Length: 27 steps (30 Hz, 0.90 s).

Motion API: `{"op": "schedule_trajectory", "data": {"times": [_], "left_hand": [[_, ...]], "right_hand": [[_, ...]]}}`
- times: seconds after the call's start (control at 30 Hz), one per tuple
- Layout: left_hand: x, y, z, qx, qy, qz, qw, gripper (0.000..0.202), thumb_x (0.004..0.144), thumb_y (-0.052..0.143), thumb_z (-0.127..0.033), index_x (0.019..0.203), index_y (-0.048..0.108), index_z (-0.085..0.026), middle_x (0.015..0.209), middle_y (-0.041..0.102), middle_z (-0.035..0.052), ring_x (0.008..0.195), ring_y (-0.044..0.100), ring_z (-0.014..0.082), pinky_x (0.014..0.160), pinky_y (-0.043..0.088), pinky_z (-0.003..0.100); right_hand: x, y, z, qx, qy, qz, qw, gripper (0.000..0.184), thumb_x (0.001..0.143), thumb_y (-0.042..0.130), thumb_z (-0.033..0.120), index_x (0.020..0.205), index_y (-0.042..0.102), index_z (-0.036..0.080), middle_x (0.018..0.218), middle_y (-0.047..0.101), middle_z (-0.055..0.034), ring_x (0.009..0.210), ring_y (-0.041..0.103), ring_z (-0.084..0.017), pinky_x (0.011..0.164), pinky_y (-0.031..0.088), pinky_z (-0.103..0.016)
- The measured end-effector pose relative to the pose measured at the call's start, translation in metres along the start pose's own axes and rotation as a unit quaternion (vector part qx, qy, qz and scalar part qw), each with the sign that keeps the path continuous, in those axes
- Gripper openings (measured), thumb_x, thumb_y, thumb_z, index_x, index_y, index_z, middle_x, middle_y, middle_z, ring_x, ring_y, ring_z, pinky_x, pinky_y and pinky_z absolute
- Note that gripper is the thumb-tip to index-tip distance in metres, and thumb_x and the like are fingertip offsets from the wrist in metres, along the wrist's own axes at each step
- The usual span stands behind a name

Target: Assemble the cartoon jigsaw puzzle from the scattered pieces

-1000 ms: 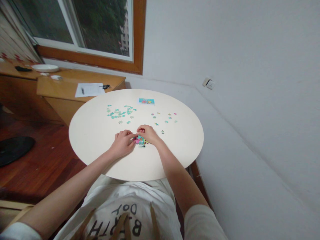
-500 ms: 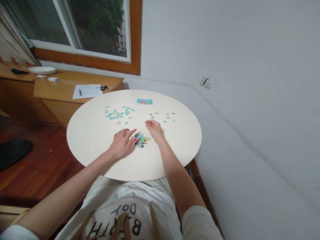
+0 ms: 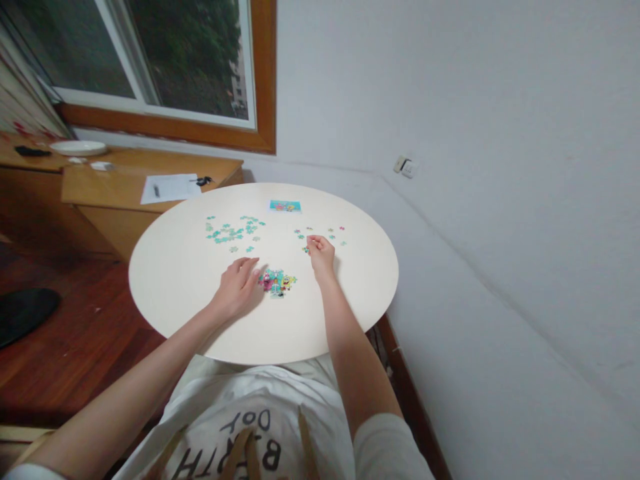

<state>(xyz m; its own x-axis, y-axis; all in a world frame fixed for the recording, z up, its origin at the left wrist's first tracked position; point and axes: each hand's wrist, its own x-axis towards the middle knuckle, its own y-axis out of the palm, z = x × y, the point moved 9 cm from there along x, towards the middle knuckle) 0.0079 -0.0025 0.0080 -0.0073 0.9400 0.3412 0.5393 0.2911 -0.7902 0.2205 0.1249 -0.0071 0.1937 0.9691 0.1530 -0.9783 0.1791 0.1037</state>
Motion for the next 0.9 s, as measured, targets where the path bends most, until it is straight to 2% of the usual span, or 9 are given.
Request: {"op": "schedule_trajectory", "data": {"times": [0.13,0.33,0.47,0.6,0.9], "left_hand": [[0.005,-0.006,0.015,-0.066,-0.031,-0.04,0.997,0.039,0.095,0.027,-0.033,0.111,0.059,-0.018,0.113,0.062,0.0134,0.113,0.053,0.0251,0.098,0.04,0.043],[0.006,-0.007,0.016,-0.068,-0.027,-0.041,0.996,0.031,0.093,0.031,-0.033,0.099,0.058,-0.019,0.103,0.064,0.0114,0.104,0.056,0.025,0.092,0.043,0.042],[0.006,-0.006,0.016,-0.061,-0.032,-0.033,0.997,0.026,0.091,0.034,-0.03,0.096,0.057,-0.02,0.1,0.063,0.0106,0.101,0.057,0.0246,0.089,0.044,0.041],[0.005,-0.006,0.015,-0.059,-0.031,-0.029,0.997,0.029,0.091,0.032,-0.032,0.096,0.056,-0.018,0.099,0.064,0.0121,0.099,0.057,0.0258,0.088,0.043,0.042],[0.006,-0.003,0.016,-0.046,-0.039,-0.018,0.998,0.031,0.09,0.032,-0.034,0.099,0.057,-0.018,0.1,0.064,0.0111,0.099,0.057,0.0252,0.088,0.042,0.039]], "right_hand": [[0.007,-0.012,-0.003,0.006,-0.003,-0.029,1.0,0.034,0.063,0.067,0.047,0.078,0.057,0.019,0.058,0.053,0.0042,0.054,0.047,-0.009,0.052,0.035,-0.022],[0.015,-0.023,-0.006,0.02,-0.018,-0.055,0.998,0.031,0.068,0.062,0.049,0.075,0.052,0.02,0.056,0.047,0.0051,0.05,0.042,-0.008,0.049,0.03,-0.022],[0.016,-0.025,-0.008,0.04,-0.013,-0.061,0.997,0.025,0.071,0.059,0.044,0.072,0.047,0.021,0.055,0.045,0.0059,0.047,0.038,-0.007,0.048,0.03,-0.021],[0.016,-0.026,-0.009,0.06,-0.004,-0.07,0.996,0.021,0.072,0.057,0.039,0.071,0.044,0.021,0.055,0.044,0.0064,0.045,0.037,-0.006,0.046,0.03,-0.02],[0.015,-0.032,-0.012,0.109,0.015,-0.102,0.989,0.01,0.071,0.055,0.027,0.074,0.048,0.021,0.05,0.043,0.008,0.042,0.037,-0.005,0.044,0.03,-0.018]]}}
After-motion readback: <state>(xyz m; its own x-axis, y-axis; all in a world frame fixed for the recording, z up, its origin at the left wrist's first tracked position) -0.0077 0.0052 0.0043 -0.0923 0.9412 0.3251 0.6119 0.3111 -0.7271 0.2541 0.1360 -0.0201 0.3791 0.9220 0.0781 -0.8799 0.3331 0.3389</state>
